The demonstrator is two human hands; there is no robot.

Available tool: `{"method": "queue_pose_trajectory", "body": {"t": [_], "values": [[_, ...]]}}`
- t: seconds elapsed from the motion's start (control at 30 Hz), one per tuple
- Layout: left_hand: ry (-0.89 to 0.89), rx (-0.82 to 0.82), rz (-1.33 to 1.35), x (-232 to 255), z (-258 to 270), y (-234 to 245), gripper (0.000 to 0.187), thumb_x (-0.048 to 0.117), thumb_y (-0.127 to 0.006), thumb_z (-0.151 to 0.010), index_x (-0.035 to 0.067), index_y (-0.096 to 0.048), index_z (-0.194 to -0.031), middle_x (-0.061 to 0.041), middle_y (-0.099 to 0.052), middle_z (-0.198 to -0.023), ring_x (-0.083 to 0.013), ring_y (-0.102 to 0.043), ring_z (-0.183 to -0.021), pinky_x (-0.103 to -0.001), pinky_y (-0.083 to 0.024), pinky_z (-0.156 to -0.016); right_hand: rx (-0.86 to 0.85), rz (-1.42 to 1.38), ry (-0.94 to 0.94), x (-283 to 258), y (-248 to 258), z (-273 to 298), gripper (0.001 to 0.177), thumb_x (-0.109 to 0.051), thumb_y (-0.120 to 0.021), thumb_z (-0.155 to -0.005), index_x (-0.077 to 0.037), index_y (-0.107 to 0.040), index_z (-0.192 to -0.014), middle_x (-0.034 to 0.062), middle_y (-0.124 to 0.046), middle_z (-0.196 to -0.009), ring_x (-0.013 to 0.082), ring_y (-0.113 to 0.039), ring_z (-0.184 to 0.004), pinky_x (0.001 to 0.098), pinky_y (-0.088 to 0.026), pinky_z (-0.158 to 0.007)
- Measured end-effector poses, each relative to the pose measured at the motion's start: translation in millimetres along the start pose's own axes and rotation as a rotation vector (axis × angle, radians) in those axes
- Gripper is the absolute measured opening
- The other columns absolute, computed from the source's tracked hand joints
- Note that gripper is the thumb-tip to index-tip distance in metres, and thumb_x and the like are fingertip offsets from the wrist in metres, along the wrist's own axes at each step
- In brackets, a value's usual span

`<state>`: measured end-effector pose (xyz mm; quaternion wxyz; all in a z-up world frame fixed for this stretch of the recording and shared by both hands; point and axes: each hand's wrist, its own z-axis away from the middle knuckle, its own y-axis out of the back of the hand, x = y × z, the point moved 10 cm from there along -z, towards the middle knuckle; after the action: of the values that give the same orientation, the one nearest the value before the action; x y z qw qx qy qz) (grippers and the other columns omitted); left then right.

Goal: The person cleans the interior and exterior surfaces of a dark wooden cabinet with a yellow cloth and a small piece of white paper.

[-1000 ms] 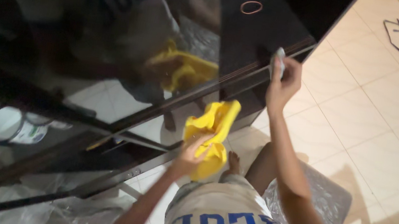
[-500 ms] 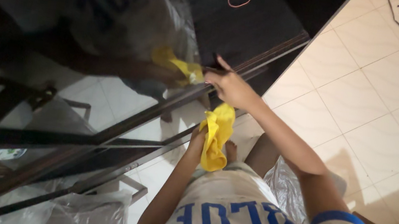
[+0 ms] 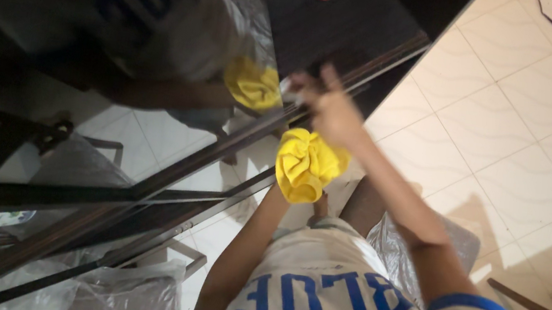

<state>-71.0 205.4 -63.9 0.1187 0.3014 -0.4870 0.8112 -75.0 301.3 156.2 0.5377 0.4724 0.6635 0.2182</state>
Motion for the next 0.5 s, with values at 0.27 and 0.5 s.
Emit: {"method": "queue_pose_trajectory", "body": {"t": [0.27,0.5], "values": [[-0.026,0.005,0.006,9,2,3,0.039,0.026,-0.058,-0.101,0.002,-0.06,-0.131,-0.011,-0.069,-0.113,-0.0217,-0.069,-0.095,-0.036,-0.057,-0.081,0.15,-0.047,-0.065,19,28,-11,0.04,0.004,-0.065,-0.089,-0.004,-0.068,-0.129,0.0183,-0.067,-0.132,0.0305,-0.052,-0.139,0.0597,-0.018,-0.122],[0.002,-0.007,-0.003,3,0,-5,0.039,0.026,-0.058,-0.101,0.002,-0.06,-0.131,-0.01,-0.069,-0.113,-0.0214,-0.069,-0.096,-0.036,-0.057,-0.082,0.543,0.066,-0.132,107,96,-52,0.024,-0.014,-0.092,-0.081,-0.008,-0.083,-0.102,0.0136,-0.066,-0.099,0.0314,-0.057,-0.096,0.0449,-0.047,-0.085]]}}
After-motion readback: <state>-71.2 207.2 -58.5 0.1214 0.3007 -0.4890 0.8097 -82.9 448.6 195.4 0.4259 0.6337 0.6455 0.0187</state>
